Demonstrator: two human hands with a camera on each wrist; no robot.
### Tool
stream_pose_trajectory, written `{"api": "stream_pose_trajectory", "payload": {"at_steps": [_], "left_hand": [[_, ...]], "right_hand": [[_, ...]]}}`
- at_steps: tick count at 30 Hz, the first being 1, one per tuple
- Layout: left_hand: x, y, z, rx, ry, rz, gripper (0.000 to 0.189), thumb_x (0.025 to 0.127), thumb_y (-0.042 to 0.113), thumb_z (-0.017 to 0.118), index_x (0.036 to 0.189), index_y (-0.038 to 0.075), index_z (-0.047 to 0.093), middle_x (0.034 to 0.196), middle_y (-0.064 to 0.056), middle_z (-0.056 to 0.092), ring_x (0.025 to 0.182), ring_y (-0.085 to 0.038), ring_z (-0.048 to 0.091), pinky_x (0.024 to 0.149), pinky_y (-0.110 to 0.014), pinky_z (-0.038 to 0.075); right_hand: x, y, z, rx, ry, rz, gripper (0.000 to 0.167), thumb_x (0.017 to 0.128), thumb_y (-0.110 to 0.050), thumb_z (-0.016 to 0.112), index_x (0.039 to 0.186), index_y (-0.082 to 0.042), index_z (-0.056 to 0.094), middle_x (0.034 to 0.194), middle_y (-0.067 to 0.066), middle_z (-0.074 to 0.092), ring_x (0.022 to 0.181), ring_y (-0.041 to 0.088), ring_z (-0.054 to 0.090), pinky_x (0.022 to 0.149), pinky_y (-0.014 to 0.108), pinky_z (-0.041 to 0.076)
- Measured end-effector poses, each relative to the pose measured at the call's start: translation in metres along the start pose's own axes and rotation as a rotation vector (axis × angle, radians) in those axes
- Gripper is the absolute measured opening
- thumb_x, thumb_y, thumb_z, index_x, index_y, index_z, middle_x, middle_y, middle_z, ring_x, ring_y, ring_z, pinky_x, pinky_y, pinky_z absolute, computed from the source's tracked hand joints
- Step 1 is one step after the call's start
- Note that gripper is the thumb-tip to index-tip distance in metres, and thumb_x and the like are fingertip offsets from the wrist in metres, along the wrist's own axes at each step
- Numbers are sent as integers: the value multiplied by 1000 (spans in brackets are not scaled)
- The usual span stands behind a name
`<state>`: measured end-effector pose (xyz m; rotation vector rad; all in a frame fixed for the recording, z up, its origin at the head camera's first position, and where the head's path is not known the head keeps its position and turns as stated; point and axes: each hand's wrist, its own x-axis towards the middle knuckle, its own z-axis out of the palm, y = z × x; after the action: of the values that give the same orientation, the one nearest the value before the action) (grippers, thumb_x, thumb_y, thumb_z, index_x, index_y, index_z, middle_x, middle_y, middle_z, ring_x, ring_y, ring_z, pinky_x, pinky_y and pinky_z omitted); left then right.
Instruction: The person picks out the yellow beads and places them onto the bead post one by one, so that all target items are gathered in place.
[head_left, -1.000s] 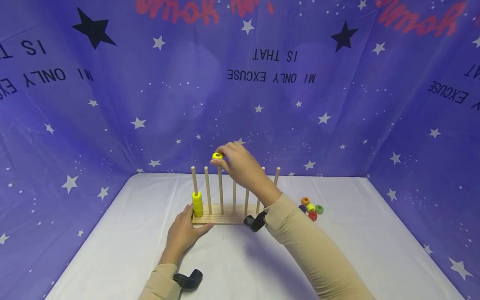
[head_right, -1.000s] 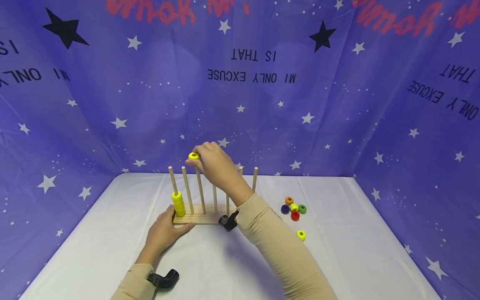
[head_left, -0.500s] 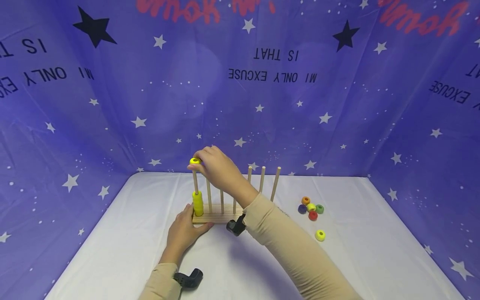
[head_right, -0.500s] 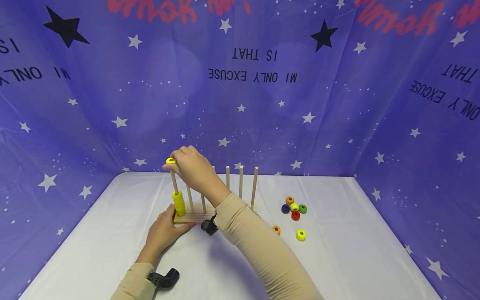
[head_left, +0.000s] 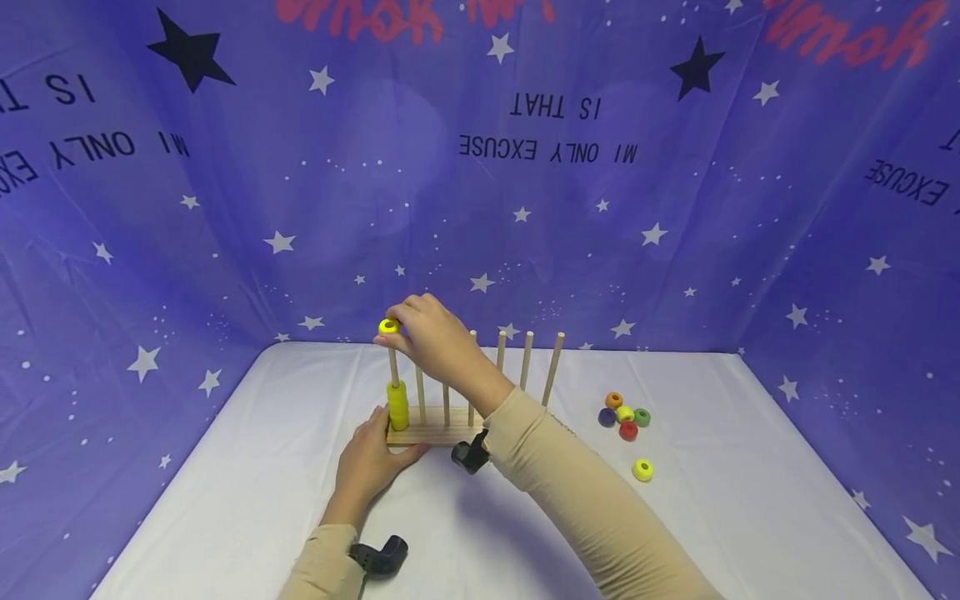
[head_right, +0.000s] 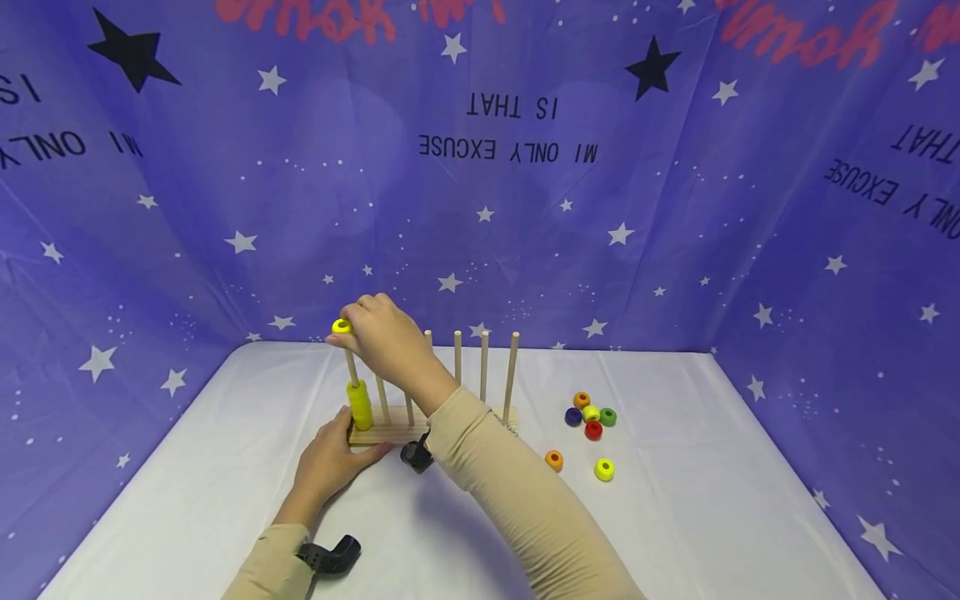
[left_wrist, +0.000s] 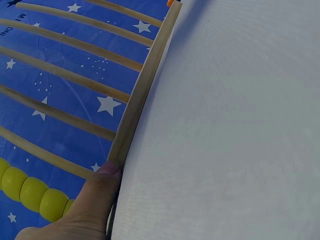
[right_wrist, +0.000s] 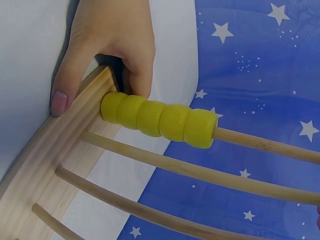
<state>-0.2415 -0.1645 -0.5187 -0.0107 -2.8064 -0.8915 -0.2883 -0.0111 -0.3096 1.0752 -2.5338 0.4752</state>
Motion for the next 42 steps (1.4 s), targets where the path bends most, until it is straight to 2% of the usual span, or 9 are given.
{"api": "stream_pose_trajectory", "payload": {"at_steps": [4, 15, 18, 22, 25, 29, 35, 42], "left_hand": [[0, 0, -1, 4, -18, -12, 103, 73, 76, 69, 152, 17, 38, 155, -22, 39, 136, -47, 46, 103, -65, 44], [-1, 1, -1, 7, -21, -13, 103, 73, 74, 70, 151, 15, 39, 156, -23, 38, 136, -48, 45, 104, -65, 43], [-1, 1, 0, 9, -5, 4, 100, 73, 73, 71, 150, 16, 41, 153, -21, 44, 132, -47, 50, 100, -64, 46], [0, 1, 1, 10, 23, 27, 91, 73, 71, 74, 143, 20, 47, 135, -10, 60, 121, -40, 59, 93, -60, 51], [0, 1, 2, 5, 31, 31, 89, 72, 70, 75, 141, 20, 49, 124, -5, 63, 117, -36, 62, 91, -57, 52], [0, 1, 2, 2, 29, 27, 90, 72, 69, 75, 142, 19, 48, 129, -7, 63, 118, -37, 61, 92, -58, 52], [1, 1, 2, 4, 10, 12, 95, 73, 70, 74, 147, 18, 44, 144, -15, 55, 124, -42, 57, 96, -61, 49], [0, 0, 3, 14, 9, 5, 97, 73, 72, 73, 147, 16, 44, 132, -10, 61, 120, -38, 60, 96, -59, 50]], "right_hand": [[-1, 1, 1, 0, 0, -2, 43, 98, -45, 57, 123, -11, 67, 113, -2, 66, 101, 13, 55, 92, 24, 51], [-2, 3, 0, -7, -7, -29, 42, 97, -42, 60, 123, -10, 67, 111, -1, 67, 103, 14, 57, 94, 24, 51], [-1, 4, 0, -2, -8, -30, 42, 97, -41, 60, 123, -9, 68, 112, 1, 68, 105, 15, 59, 95, 25, 52], [-1, 5, -1, 12, -10, -25, 41, 98, -40, 59, 123, -9, 68, 114, 2, 69, 105, 15, 59, 95, 25, 52], [-2, 6, -3, 11, -8, -16, 41, 98, -40, 59, 124, -9, 67, 116, 2, 69, 106, 16, 59, 96, 26, 52], [-6, 8, -9, 21, 17, -5, 40, 97, -38, 61, 125, -10, 67, 117, 2, 69, 109, 17, 59, 98, 28, 51], [-16, 15, -24, 45, 65, -28, 37, 98, -33, 61, 125, -7, 66, 116, 4, 68, 109, 18, 59, 98, 28, 51], [-33, 25, -43, 72, 123, -10, 36, 98, -28, 62, 126, -6, 66, 117, 6, 68, 111, 19, 61, 100, 31, 51]]}}
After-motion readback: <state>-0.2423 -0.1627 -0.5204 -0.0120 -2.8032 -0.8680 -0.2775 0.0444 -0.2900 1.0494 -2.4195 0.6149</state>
